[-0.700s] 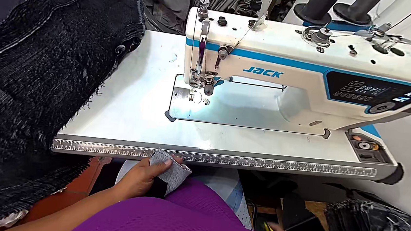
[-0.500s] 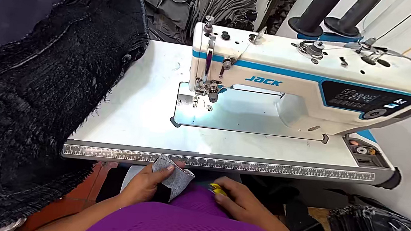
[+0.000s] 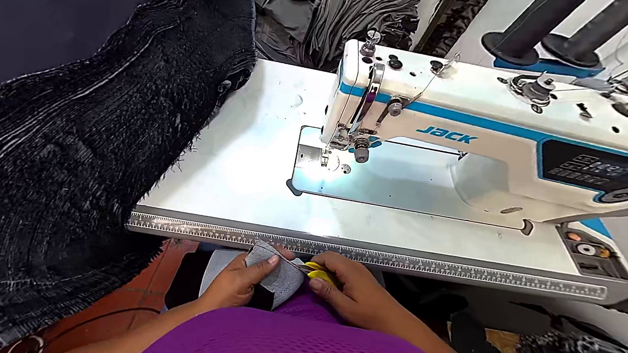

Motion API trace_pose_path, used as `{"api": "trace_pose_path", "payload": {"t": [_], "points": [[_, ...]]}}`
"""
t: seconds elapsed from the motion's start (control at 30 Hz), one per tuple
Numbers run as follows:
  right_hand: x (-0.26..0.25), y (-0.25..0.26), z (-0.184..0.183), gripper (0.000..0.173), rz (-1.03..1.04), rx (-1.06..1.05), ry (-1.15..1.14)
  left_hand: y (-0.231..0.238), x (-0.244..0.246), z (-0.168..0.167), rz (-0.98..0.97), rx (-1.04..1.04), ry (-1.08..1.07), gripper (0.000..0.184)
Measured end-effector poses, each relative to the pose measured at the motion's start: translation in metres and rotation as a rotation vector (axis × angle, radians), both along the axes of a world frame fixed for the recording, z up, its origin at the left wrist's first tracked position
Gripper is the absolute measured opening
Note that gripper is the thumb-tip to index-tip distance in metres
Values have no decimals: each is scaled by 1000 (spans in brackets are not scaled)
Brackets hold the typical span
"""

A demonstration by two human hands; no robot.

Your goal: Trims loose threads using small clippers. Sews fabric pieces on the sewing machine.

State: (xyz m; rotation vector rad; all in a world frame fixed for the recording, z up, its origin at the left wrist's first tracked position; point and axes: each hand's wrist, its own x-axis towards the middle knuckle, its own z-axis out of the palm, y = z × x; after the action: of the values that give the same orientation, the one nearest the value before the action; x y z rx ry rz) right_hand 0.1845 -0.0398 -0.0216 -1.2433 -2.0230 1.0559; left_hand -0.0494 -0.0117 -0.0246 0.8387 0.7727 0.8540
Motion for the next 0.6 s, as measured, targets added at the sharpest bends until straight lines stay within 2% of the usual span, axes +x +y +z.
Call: {"api": "trace_pose_path", "payload": {"t": [0.17, 0.6], "points": [[0, 1, 7, 45, -6, 57, -75, 0, 0, 0, -11, 1, -1, 30], [11, -1, 10, 45, 54, -81, -37, -4, 1, -2, 2, 86, -19, 30]]}}
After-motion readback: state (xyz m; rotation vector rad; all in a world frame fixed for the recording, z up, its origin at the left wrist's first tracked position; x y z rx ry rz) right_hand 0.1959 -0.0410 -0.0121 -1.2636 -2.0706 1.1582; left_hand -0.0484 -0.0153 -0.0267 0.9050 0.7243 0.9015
